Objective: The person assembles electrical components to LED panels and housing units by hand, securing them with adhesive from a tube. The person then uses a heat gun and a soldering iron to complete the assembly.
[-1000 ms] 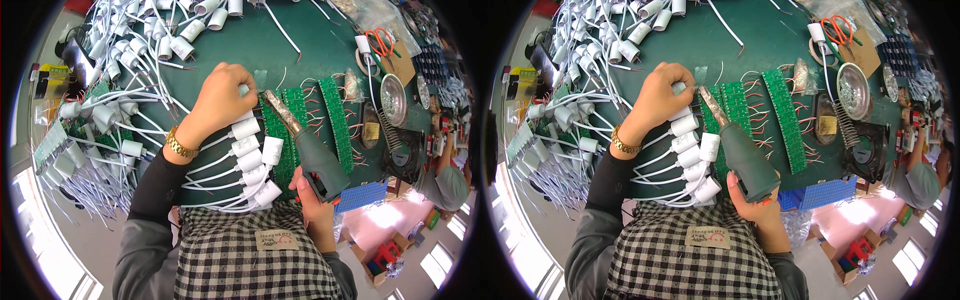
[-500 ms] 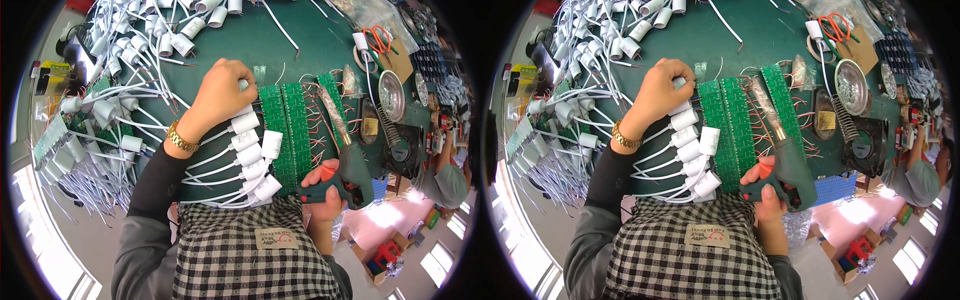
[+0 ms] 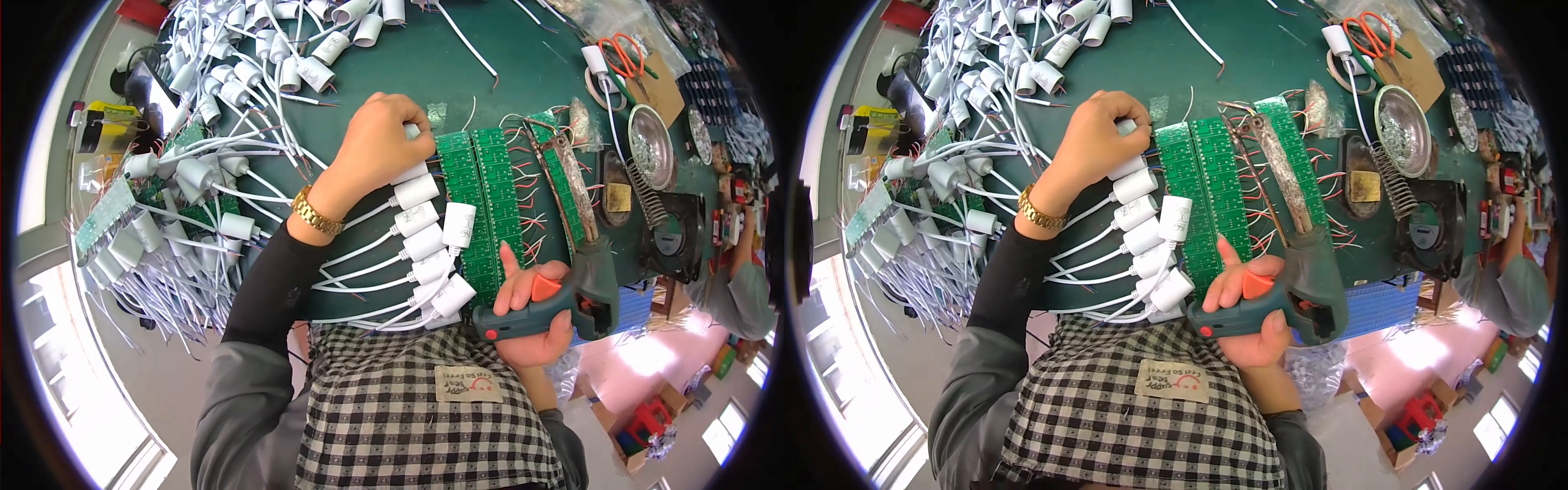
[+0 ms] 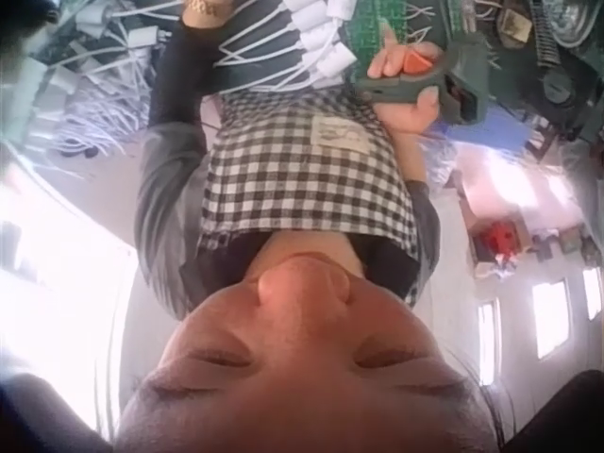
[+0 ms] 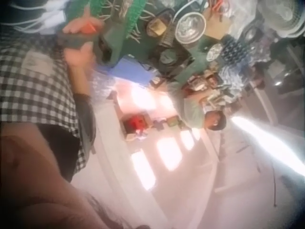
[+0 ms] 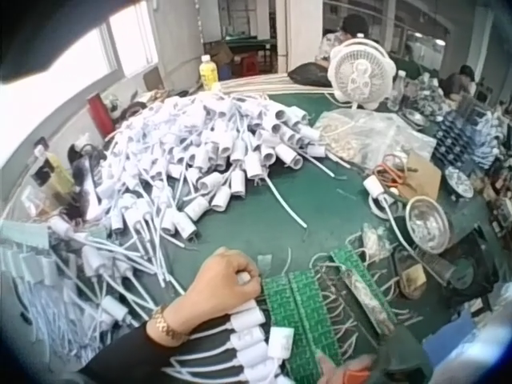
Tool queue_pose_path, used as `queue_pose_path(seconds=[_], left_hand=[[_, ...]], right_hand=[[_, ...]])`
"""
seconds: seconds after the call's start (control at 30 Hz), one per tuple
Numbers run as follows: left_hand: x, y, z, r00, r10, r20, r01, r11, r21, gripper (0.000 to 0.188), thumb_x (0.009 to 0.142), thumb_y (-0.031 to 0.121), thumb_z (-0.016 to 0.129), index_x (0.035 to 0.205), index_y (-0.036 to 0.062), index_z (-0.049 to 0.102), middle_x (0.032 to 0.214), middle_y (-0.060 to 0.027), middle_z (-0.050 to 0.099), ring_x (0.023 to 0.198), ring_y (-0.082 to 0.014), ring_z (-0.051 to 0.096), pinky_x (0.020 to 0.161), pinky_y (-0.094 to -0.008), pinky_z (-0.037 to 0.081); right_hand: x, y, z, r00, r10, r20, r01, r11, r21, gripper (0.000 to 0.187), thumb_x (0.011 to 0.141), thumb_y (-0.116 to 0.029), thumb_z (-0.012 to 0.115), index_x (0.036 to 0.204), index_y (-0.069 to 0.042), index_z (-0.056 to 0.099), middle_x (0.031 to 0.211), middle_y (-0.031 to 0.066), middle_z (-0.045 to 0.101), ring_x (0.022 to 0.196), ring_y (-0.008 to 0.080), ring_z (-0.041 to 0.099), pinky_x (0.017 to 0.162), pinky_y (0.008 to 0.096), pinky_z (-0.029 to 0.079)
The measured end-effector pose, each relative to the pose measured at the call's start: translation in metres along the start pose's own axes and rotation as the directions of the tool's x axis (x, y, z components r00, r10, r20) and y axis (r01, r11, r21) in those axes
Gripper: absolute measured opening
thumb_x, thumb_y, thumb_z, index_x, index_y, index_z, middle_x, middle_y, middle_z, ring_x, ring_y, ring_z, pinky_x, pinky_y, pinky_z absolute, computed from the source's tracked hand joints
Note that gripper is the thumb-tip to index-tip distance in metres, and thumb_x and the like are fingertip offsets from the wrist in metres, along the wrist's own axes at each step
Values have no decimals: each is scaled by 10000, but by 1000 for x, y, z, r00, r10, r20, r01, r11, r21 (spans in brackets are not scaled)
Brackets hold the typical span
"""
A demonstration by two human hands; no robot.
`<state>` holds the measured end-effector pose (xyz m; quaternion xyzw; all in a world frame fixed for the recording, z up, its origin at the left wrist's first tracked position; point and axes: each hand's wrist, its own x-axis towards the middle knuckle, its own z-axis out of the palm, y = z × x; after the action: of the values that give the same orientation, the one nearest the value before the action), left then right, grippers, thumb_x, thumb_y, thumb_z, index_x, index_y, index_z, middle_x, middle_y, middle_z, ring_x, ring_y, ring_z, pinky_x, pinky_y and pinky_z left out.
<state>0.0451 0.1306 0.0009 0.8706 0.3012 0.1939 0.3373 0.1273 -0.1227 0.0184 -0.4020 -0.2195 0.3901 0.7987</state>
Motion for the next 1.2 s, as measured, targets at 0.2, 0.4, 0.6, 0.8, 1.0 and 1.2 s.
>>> queue_pose_path(seconds=[0.2,0.4,0.6,0.8,1.0,1.2], left_hand=[[1,1,-1,999,-43,10,43,999,9,87,708,90,638,739,9,638,832,-74,666,851,-246,582,801,-329,464],[4,-1,-7,995,18,95,-23,998,52,127,757,123,613,809,9,629,823,-89,633,821,-261,561,774,-353,455],[9,10,-8,986,25,168,-5,993,-120,275,773,253,675,830,-4,599,810,-150,602,791,-300,549,763,-397,439],[3,48,-39,895,-102,434,98,995,32,405,682,152,802,949,-8,543,768,-88,556,693,-189,568,619,-326,458],[-39,47,-64,931,-58,361,87,994,-63,245,760,125,712,885,-24,562,692,-79,576,605,-131,572,560,-293,457],[-109,83,-107,966,-146,214,186,965,-183,161,841,64,622,962,0,537,706,-37,588,588,-85,572,530,-250,455]], right_hand=[[11,19,0,989,-100,109,73,970,232,473,887,-457,424,1190,-94,440,743,51,537,745,219,590,1117,544,113],[18,23,-14,993,-84,-82,96,983,157,484,904,-410,360,1179,-20,437,742,85,526,883,257,528,1080,502,236],[25,19,-33,980,-180,-88,196,955,221,472,902,-370,409,1184,4,466,771,105,511,908,264,496,1091,478,263],[22,18,-40,967,-255,8,242,925,295,469,892,-381,415,1186,-19,460,760,89,485,917,265,488,1097,498,250],[22,23,-36,941,-336,-45,337,915,222,477,880,-386,424,1184,-20,461,755,96,512,956,291,526,1054,473,292],[20,29,-51,931,-359,-60,362,893,267,482,881,-359,447,1213,-9,431,793,135,529,1061,332,510,1091,514,268]])
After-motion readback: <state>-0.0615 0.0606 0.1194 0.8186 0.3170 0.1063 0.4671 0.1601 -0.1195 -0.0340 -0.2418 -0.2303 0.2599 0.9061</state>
